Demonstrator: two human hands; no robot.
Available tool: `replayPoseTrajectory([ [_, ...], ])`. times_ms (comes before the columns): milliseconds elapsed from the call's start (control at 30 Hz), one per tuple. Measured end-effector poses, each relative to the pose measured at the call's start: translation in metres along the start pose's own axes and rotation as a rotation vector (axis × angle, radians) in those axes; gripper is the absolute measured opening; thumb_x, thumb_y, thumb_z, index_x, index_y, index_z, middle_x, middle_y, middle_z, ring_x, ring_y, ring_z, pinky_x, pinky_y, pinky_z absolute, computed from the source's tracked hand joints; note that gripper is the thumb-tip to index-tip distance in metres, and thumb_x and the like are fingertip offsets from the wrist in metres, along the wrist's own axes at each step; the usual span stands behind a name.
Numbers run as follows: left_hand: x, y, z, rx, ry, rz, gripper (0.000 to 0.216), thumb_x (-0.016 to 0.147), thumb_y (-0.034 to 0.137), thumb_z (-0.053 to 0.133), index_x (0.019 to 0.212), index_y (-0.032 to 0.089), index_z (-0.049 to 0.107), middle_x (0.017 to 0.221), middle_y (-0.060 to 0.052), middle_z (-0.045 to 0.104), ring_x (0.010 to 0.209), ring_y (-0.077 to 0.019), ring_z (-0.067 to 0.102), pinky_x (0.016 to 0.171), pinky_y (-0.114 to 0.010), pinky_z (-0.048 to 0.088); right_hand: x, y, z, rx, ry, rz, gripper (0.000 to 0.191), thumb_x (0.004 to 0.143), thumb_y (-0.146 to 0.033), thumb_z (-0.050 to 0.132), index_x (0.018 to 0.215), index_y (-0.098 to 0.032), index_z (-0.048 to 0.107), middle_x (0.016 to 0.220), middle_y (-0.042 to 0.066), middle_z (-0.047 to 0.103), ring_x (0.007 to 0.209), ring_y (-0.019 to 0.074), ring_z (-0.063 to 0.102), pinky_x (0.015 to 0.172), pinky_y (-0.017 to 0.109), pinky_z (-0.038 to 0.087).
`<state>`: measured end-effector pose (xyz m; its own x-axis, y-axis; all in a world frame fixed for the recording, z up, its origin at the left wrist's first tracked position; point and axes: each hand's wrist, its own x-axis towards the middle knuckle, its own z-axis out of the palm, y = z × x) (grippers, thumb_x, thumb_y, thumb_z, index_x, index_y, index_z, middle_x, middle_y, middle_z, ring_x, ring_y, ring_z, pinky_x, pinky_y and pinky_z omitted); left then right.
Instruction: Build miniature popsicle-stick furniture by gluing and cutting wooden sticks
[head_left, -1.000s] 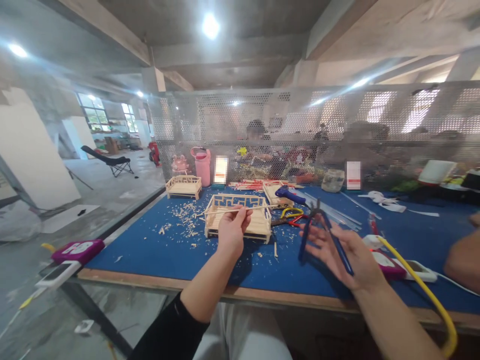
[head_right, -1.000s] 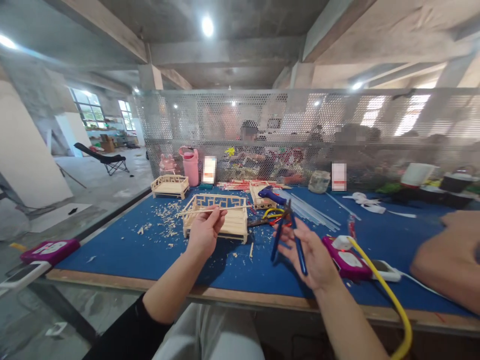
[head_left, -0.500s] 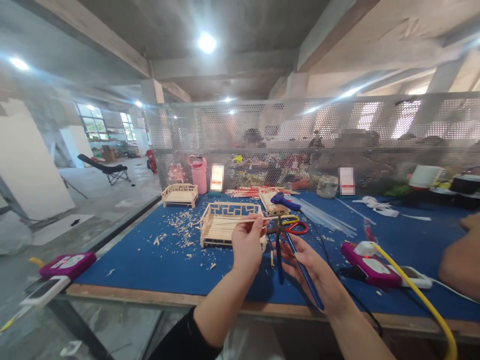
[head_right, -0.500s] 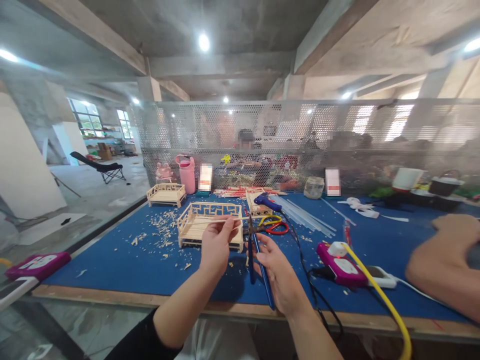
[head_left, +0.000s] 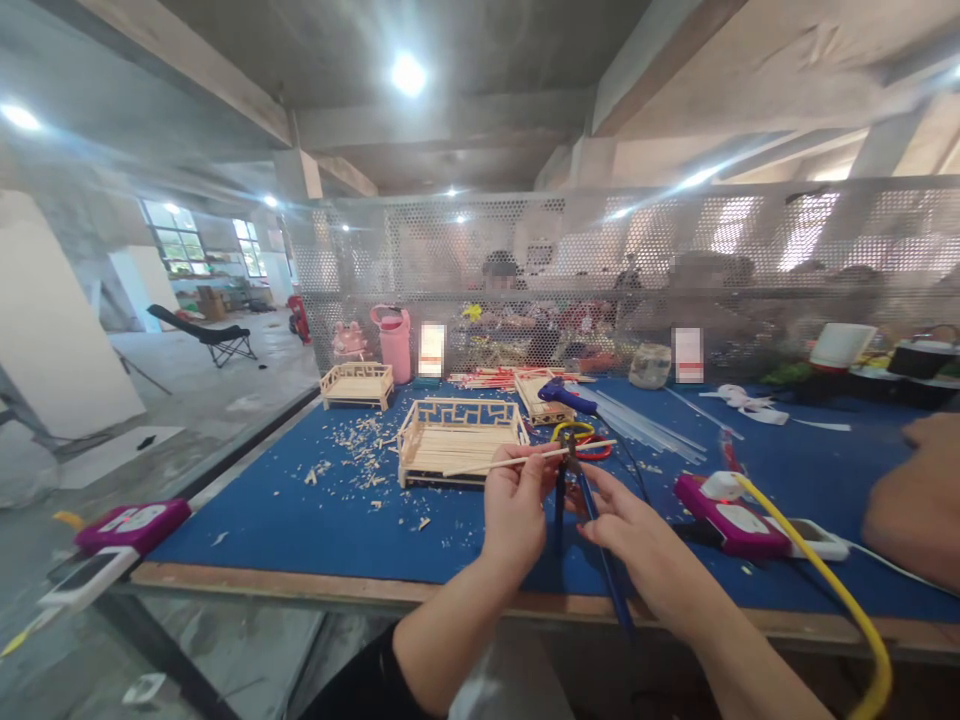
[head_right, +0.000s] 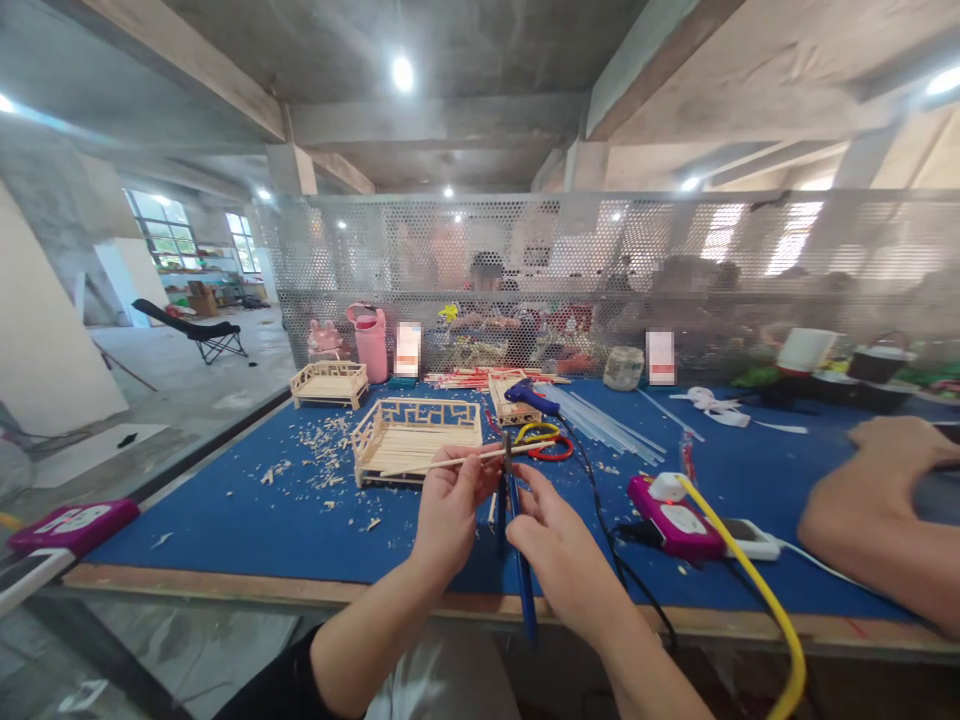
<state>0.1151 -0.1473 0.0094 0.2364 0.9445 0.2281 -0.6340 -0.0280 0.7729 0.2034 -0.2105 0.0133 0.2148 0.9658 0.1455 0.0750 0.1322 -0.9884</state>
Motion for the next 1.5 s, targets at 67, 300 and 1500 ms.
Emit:
replayPoseTrajectory([
  [67, -0.005, 0.001, 0.001, 0.026, -0.02, 0.03, 0.031, 0.063, 0.04, 0.069, 0.073, 0.016, 0.052, 0.078, -0.004, 0.067, 0.073, -0.0128, 0.062, 0.071, -0.026, 0.047, -0.006, -0.004, 0.004, -0.116, 0.038, -0.053, 0.063, 0.057, -0.021, 0.047, 0.12, -0.019, 0.048, 0.116, 0.006, 0.059, 0.105, 0.0237, 0.053, 0.098, 0.038, 0.034],
  [300, -0.006, 0.002, -0.001, 0.082, -0.063, 0.037, 0.026, 0.065, 0.037, 0.067, 0.071, 0.016, 0.053, 0.075, -0.003, 0.065, 0.07, -0.0129, 0.061, 0.068, -0.025, 0.047, -0.008, 0.007, -0.002, 0.07, -0.112, 0.058, 0.058, 0.053, -0.02, 0.053, 0.111, -0.021, 0.057, 0.113, 0.005, 0.061, 0.107, 0.0268, 0.053, 0.097, 0.042, 0.034],
  [1500, -0.022, 0.007, -0.003, 0.163, -0.199, 0.007, 0.022, 0.071, 0.036, 0.062, 0.071, 0.017, 0.05, 0.083, -0.005, 0.063, 0.07, -0.0128, 0.059, 0.063, -0.025, 0.046, -0.02, 0.05, 0.018, 0.192, 0.068, -0.015, 0.051, 0.058, -0.032, 0.067, 0.106, -0.021, 0.054, 0.115, 0.009, 0.059, 0.11, 0.0276, 0.051, 0.094, 0.041, 0.038],
])
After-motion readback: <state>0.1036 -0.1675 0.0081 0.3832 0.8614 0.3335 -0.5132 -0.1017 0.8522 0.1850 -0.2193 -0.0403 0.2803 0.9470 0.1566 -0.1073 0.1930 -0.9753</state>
